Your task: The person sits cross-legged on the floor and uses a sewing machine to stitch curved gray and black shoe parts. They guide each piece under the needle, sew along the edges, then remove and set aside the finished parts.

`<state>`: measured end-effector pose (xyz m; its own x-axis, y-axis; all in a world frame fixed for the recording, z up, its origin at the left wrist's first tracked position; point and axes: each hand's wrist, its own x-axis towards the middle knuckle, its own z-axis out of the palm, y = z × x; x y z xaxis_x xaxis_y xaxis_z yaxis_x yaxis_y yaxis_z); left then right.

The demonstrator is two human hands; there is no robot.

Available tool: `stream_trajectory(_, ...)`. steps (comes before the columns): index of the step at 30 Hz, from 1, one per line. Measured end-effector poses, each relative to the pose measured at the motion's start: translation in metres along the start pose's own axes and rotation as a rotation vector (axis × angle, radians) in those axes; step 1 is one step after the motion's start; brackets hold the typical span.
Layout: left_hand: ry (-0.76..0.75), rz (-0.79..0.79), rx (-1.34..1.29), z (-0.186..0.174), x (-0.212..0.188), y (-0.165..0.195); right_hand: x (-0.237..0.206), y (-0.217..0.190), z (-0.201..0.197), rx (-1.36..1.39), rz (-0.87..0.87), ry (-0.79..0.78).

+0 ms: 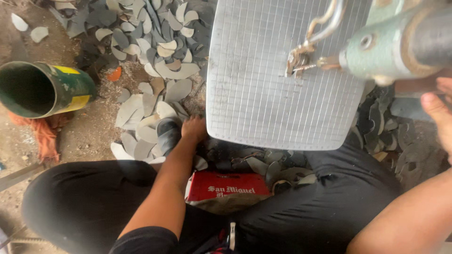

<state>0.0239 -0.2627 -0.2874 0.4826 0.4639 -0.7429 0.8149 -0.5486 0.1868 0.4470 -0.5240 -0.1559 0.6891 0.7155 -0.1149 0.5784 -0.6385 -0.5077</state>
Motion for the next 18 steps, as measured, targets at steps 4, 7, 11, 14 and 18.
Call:
stream_trajectory(4, 0.095, 0.013, -0.166, -0.005, -0.003, 0.034, 0.000, -0.025, 0.003, 0.184, 0.119, 0.004)
stream_trajectory(7, 0.165, 0.145, -0.295, -0.011, 0.004, 0.056, -0.002, -0.045, 0.007, 0.245, 0.245, 0.012)
stream_trajectory(11, 0.212, 0.303, -0.363, -0.019, 0.005, 0.066, -0.005, -0.057, 0.008, 0.354, 0.213, -0.034)
stream_trajectory(14, 0.178, 0.418, -0.256, -0.026, -0.009, 0.059, -0.006, -0.065, 0.008, 0.253, 0.164, 0.035)
stream_trajectory(18, -0.016, 0.515, 0.146, -0.044, -0.034, 0.043, -0.012, -0.083, 0.012, 0.233, -0.057, -0.005)
